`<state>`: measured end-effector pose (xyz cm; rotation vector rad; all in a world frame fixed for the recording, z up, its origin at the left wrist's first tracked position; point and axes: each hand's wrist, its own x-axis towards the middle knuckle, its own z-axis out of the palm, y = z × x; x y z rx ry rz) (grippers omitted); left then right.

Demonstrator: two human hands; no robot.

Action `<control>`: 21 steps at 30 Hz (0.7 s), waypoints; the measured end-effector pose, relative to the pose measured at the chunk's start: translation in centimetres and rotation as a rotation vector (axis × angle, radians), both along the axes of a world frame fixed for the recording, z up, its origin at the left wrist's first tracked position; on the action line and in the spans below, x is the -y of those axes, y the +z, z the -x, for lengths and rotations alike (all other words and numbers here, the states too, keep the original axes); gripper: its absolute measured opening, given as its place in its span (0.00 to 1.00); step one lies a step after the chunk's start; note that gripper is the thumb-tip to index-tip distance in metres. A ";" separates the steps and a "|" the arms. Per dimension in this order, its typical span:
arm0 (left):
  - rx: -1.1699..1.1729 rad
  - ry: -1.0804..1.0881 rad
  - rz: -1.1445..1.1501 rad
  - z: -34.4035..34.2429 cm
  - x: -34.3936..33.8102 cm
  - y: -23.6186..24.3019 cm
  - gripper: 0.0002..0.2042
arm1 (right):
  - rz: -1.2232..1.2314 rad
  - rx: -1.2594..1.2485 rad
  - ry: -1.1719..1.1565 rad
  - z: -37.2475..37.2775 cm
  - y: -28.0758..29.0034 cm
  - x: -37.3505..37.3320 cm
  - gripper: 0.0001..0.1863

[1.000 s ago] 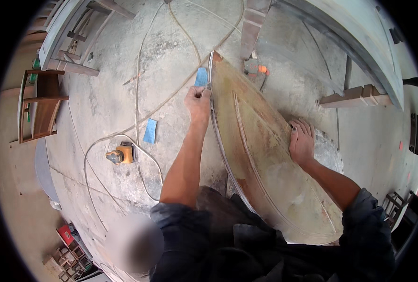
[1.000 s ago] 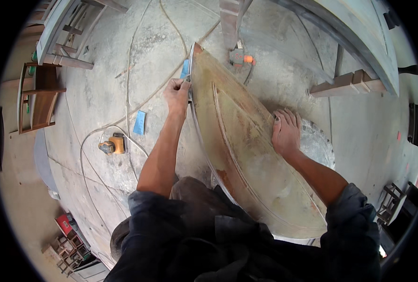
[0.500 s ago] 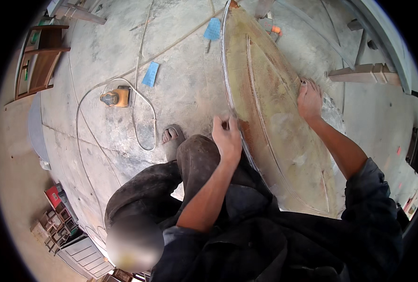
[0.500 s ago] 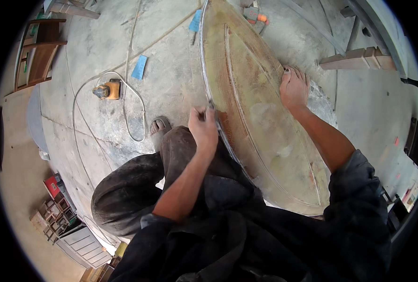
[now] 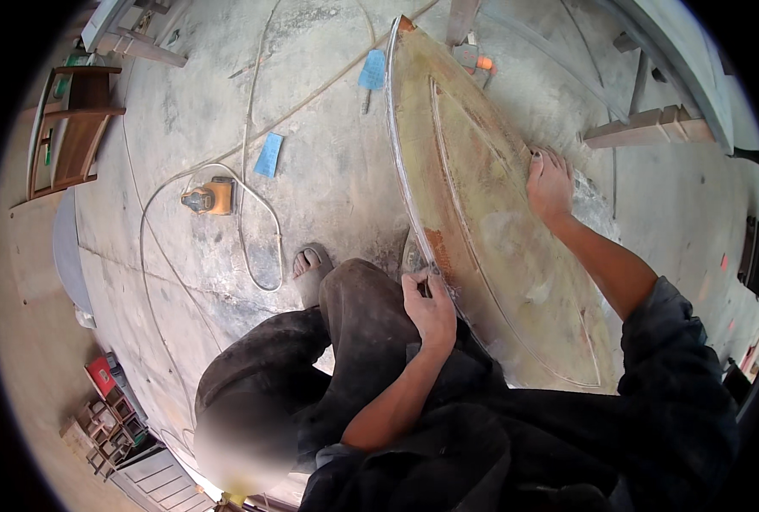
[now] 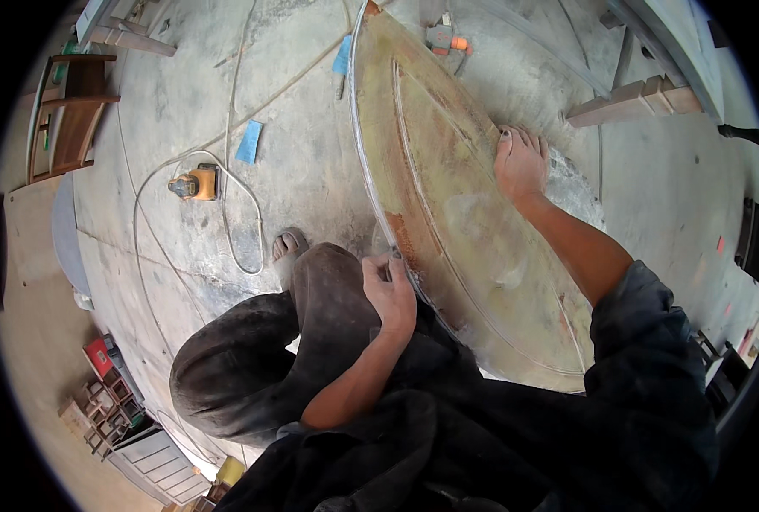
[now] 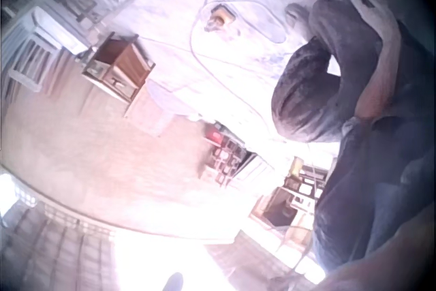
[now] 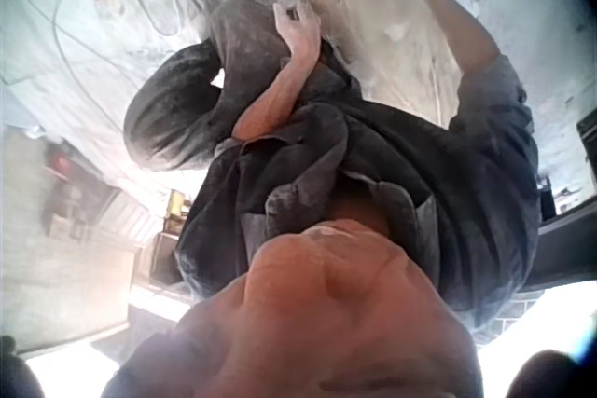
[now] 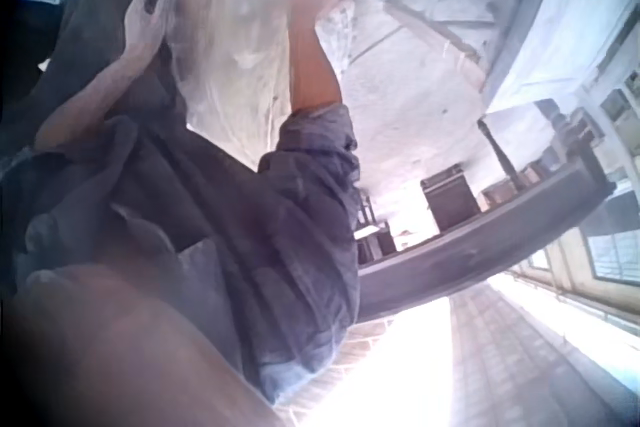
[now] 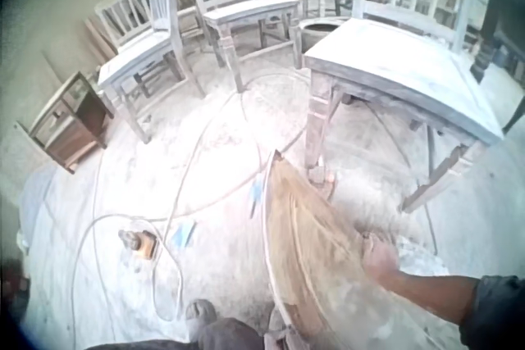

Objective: The person sands a large, curved wooden board using a sanding block by hand and then an electric orbital sander. They work on the surface and edges of the board while sitting on the floor.

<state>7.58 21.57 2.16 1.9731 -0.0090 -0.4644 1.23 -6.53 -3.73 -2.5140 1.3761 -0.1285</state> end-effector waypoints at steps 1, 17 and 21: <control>0.094 -0.008 -0.032 -1.5 1.0 -0.4 0.06 | 0.004 0.005 -0.002 -0.2 0.0 0.1 0.24; 0.090 -0.023 0.044 -12.3 6.3 -1.3 0.08 | -0.014 0.065 0.049 -0.8 0.0 0.3 0.23; 0.000 0.057 0.163 -5.7 3.5 -1.3 0.09 | 0.012 0.025 0.007 0.7 -0.4 -0.1 0.23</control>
